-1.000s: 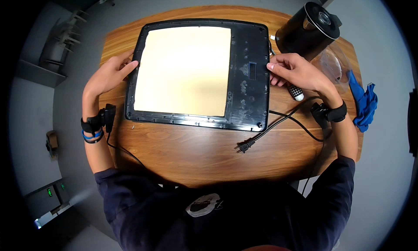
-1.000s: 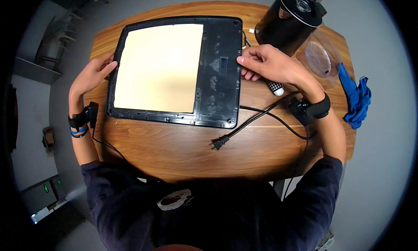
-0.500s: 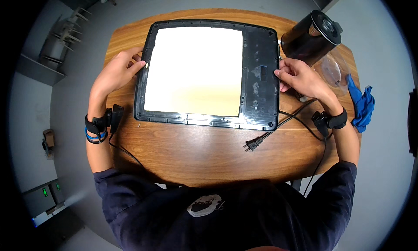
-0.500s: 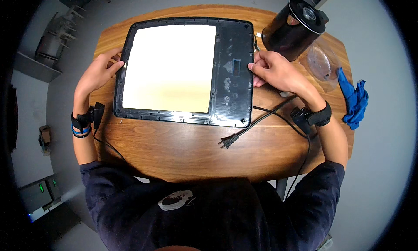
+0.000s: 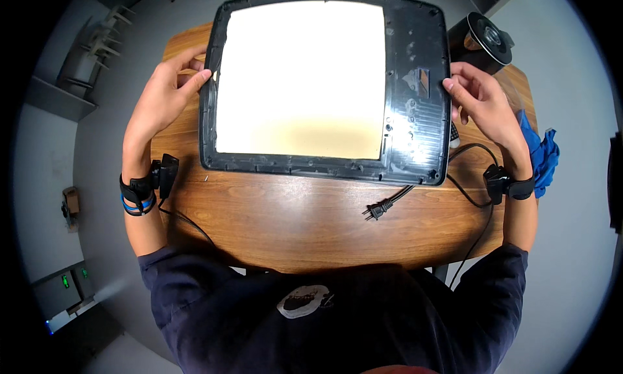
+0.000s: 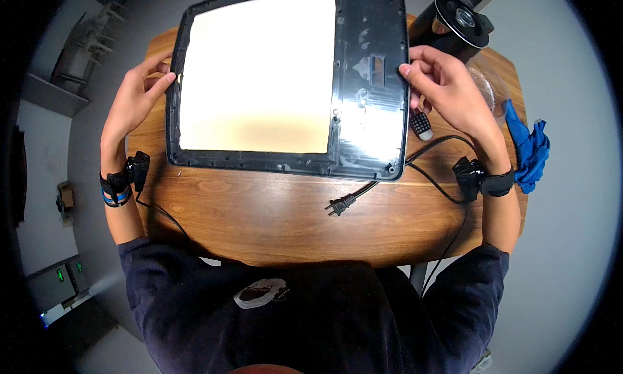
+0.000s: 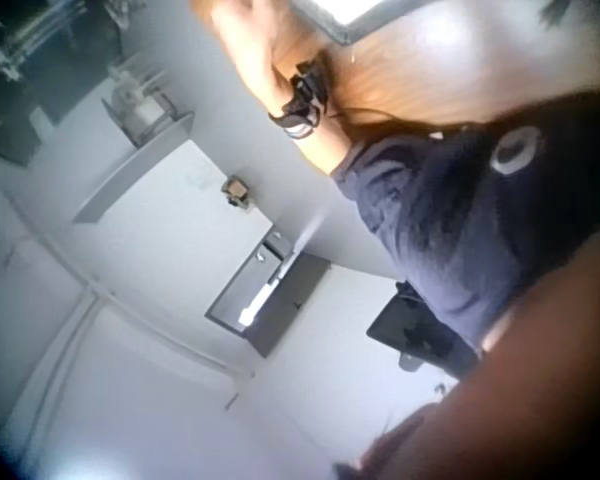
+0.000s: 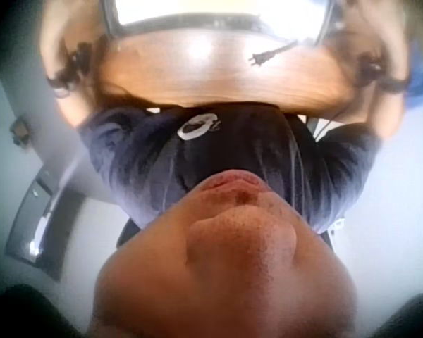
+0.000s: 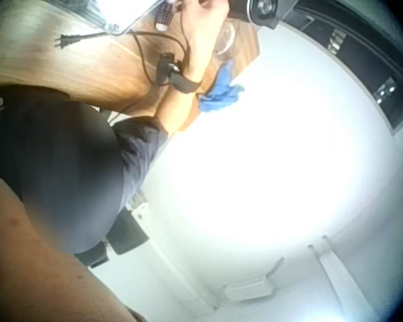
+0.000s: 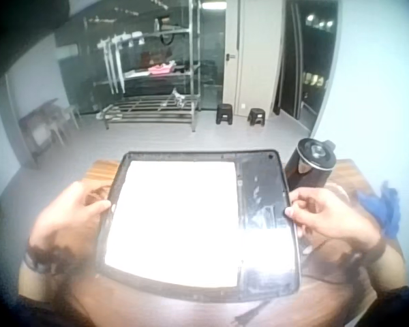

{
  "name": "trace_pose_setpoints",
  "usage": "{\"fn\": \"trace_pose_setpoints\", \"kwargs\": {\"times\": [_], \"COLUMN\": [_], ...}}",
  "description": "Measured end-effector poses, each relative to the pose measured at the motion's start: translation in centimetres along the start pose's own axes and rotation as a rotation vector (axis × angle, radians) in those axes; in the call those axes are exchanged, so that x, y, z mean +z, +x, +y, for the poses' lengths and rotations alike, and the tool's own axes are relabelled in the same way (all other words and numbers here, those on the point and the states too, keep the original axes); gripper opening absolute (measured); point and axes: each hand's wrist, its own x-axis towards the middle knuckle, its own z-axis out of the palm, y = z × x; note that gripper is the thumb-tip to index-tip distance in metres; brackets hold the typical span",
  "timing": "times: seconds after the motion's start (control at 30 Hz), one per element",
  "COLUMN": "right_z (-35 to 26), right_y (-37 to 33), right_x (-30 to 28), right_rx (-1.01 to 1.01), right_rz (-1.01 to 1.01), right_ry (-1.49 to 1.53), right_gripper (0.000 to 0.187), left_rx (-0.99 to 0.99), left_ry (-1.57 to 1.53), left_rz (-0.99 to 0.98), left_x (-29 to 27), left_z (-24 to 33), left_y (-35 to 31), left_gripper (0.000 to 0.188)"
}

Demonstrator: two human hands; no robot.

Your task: The person reassembles an induction cooktop by hand and with a screwdriver. They secure internal components, place the copper coil, and attach the top cover, then flip the unit to show the finished exterior.

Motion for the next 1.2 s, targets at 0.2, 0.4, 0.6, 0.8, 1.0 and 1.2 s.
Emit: {"fn": "trace_pose_setpoints", "kwargs": {"times": [0.2,0.4,0.6,0.8,1.0,1.2], "right_z": [-0.9,-0.8,-0.3,-1.1,-0.7,0.0], "right_y": [-0.2,0.5,1.4,1.2,1.3,2.1], "right_x": [-0.7,-1.0,-1.1,-1.4,-1.3,-1.0], "right_rx": [-0.159,-0.334,-0.418,-0.445,-0.527,-0.610], "right_rz": [0.112,0.212,0.291,0.324,0.380,0.377], "right_ry": [0.041,0.067,0.037,0.043,0.036,0.030], "right_gripper": [0.034,0.033,0.032,0.029,0.028,0.021], "left_rx": [0.120,0.223,0.247,0.272,0.298,0.366], "left_ry": [-0.042,-0.013,-0.094,-0.097,-0.231,-0.349], "left_rz": [0.153,0.347,0.414,0.462,0.501,0.513], "left_x": [-1.1,-1.5,-1.7,-1.9,-2.2,-2.6], "left_z": [-0.5,-0.5,0.2,0.3,1.8,1.9], "left_y": [1.0,1.8,2.3,2.4,2.4,2.5], "left_gripper": [0.054,0.053,0.052,0.051,0.041,0.020]}}
